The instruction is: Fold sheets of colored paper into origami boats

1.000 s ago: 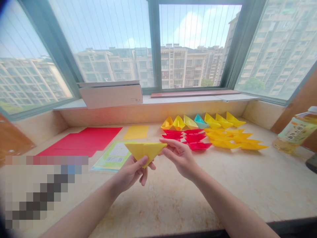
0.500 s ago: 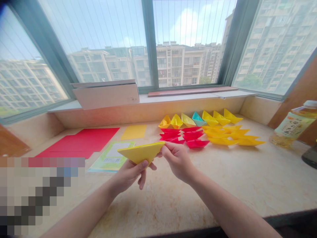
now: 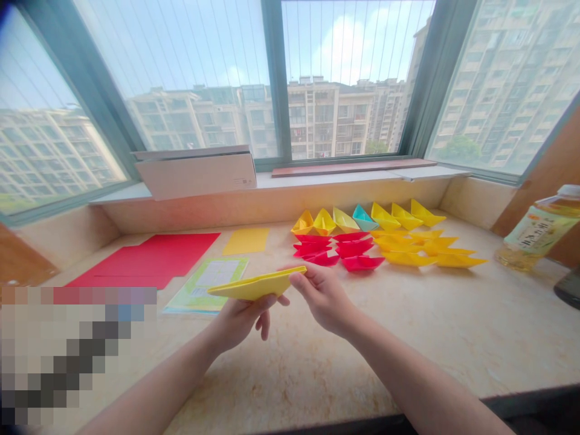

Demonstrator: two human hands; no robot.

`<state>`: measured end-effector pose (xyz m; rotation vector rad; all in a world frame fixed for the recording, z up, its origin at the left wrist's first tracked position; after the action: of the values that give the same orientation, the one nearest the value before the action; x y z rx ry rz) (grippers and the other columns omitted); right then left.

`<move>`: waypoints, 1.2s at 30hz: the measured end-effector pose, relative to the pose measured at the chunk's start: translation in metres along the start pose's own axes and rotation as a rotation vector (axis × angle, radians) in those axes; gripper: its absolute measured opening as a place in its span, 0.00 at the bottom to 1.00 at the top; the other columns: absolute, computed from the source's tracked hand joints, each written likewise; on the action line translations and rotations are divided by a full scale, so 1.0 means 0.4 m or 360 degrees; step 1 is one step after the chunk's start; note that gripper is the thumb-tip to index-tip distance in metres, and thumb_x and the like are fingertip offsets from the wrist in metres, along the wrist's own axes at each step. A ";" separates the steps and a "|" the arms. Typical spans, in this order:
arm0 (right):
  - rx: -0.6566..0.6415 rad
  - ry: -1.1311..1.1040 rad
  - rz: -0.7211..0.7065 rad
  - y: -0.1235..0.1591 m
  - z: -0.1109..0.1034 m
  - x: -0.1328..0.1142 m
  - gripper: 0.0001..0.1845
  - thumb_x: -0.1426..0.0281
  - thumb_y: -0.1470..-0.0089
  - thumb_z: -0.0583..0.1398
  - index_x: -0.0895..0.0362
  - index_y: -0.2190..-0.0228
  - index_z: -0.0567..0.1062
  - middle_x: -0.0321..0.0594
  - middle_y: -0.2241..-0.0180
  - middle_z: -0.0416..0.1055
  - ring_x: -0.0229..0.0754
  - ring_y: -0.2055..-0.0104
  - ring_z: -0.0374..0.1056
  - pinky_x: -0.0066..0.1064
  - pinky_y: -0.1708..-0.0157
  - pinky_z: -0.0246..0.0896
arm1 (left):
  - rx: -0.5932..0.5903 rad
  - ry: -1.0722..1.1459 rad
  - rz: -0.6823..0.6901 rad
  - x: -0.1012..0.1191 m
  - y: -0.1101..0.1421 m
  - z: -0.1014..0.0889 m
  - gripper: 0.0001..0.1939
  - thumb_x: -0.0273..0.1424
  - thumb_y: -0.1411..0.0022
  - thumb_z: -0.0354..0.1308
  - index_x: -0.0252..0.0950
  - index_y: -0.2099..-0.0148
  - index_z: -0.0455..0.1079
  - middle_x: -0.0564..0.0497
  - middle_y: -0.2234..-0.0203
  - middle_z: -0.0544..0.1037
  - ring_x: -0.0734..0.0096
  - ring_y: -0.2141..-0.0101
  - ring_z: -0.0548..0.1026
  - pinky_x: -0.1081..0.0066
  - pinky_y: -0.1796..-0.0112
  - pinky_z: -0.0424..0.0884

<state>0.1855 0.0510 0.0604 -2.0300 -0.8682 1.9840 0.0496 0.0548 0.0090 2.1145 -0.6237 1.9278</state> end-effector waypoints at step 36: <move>-0.0187 0.0285 0.0136 0.008 0.031 0.069 0.32 0.63 0.39 0.60 0.46 0.36 0.58 0.47 0.47 0.72 0.46 0.54 0.72 0.45 0.53 0.71 | 0.0495 0.0793 0.0212 0.027 -0.013 -0.080 0.25 0.37 0.37 0.62 0.44 0.41 0.59 0.47 0.47 0.75 0.59 0.49 0.75 0.56 0.50 0.74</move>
<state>0.1730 0.0592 0.0340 -2.3045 -0.8919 1.7954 0.0238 0.0714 0.0243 1.6565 -0.3859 2.6397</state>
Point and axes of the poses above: each hand's wrist, its own y-axis away from the middle knuckle, its own z-axis out of the palm, x = y × z, the point moved 9 cm from there along -y, towards the middle knuckle
